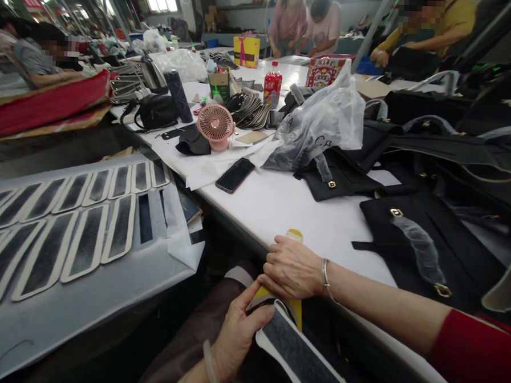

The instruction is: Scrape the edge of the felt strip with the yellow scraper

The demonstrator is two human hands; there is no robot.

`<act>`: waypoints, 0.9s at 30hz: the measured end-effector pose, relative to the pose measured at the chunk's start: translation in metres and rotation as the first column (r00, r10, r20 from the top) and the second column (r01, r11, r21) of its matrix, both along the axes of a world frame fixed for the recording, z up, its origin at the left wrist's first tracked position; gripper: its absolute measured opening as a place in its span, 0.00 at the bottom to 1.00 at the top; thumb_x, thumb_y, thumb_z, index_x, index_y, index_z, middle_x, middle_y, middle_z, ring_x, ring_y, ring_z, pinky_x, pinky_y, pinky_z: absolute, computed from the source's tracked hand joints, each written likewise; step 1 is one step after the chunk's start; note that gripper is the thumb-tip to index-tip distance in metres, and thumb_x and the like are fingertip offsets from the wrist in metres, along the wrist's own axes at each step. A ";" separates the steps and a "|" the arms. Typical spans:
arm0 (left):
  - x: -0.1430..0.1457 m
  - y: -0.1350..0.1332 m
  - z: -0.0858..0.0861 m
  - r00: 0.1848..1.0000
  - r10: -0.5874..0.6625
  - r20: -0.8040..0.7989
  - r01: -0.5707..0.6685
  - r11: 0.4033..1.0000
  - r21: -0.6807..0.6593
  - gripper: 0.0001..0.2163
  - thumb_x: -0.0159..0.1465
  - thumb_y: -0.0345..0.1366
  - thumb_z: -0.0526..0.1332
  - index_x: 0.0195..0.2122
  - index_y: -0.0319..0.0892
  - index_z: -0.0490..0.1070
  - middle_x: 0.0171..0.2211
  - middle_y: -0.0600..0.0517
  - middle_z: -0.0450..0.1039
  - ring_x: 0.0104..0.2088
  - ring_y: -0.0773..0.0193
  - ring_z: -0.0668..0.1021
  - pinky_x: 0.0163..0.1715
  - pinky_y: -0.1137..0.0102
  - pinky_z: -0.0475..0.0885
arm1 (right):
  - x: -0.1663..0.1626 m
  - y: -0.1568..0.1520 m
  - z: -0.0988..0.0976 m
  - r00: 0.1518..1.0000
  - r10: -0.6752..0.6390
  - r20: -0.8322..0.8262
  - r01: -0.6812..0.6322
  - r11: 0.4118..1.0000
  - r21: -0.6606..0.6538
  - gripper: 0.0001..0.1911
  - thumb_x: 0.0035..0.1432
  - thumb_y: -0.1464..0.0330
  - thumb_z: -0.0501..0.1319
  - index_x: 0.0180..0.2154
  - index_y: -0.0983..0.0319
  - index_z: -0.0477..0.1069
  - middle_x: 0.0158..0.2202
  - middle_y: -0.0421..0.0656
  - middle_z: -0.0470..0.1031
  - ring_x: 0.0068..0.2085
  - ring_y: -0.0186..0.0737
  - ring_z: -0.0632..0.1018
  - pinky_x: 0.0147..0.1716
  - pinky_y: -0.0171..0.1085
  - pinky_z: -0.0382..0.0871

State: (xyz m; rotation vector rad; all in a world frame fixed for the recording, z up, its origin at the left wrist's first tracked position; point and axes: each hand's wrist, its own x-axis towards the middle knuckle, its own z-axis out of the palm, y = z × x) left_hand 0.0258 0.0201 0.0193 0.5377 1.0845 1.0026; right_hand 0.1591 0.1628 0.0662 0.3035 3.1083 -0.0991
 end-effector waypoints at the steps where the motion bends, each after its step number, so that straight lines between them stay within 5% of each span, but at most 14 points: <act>1: -0.001 0.000 0.001 1.000 -0.013 -0.026 0.013 1.000 0.008 0.24 0.58 0.41 0.68 0.55 0.43 0.71 0.40 0.51 0.76 0.39 0.60 0.74 0.42 0.70 0.68 | 0.000 0.000 0.000 1.000 -0.002 -0.003 0.002 1.000 -0.001 0.24 0.69 0.61 0.45 0.24 0.61 0.69 0.22 0.42 0.74 0.25 0.38 0.68 0.32 0.44 0.48; 10: -0.007 0.003 0.008 0.953 -0.093 -0.289 0.138 0.981 0.137 0.13 0.61 0.41 0.64 0.43 0.39 0.77 0.32 0.54 0.72 0.33 0.65 0.69 0.35 0.74 0.65 | -0.001 -0.005 -0.005 1.000 -0.003 0.012 0.004 1.000 -0.012 0.26 0.68 0.62 0.43 0.24 0.60 0.70 0.21 0.44 0.75 0.23 0.39 0.69 0.30 0.44 0.46; 22: -0.012 0.002 0.010 0.944 -0.160 -0.289 0.194 0.976 0.095 0.20 0.61 0.43 0.64 0.52 0.38 0.74 0.33 0.52 0.73 0.31 0.66 0.70 0.33 0.73 0.67 | 0.006 -0.017 -0.006 0.986 -0.159 0.040 0.162 0.980 -0.115 0.28 0.69 0.62 0.43 0.23 0.62 0.72 0.22 0.45 0.77 0.23 0.38 0.71 0.30 0.44 0.45; 27: -0.016 0.002 0.009 0.910 -0.182 -0.373 0.237 0.965 0.108 0.20 0.62 0.44 0.63 0.53 0.40 0.75 0.39 0.49 0.76 0.37 0.60 0.74 0.39 0.69 0.71 | 0.011 -0.029 -0.009 0.971 -0.235 0.052 0.240 0.964 -0.111 0.28 0.70 0.62 0.42 0.26 0.61 0.73 0.24 0.46 0.78 0.25 0.40 0.73 0.30 0.44 0.45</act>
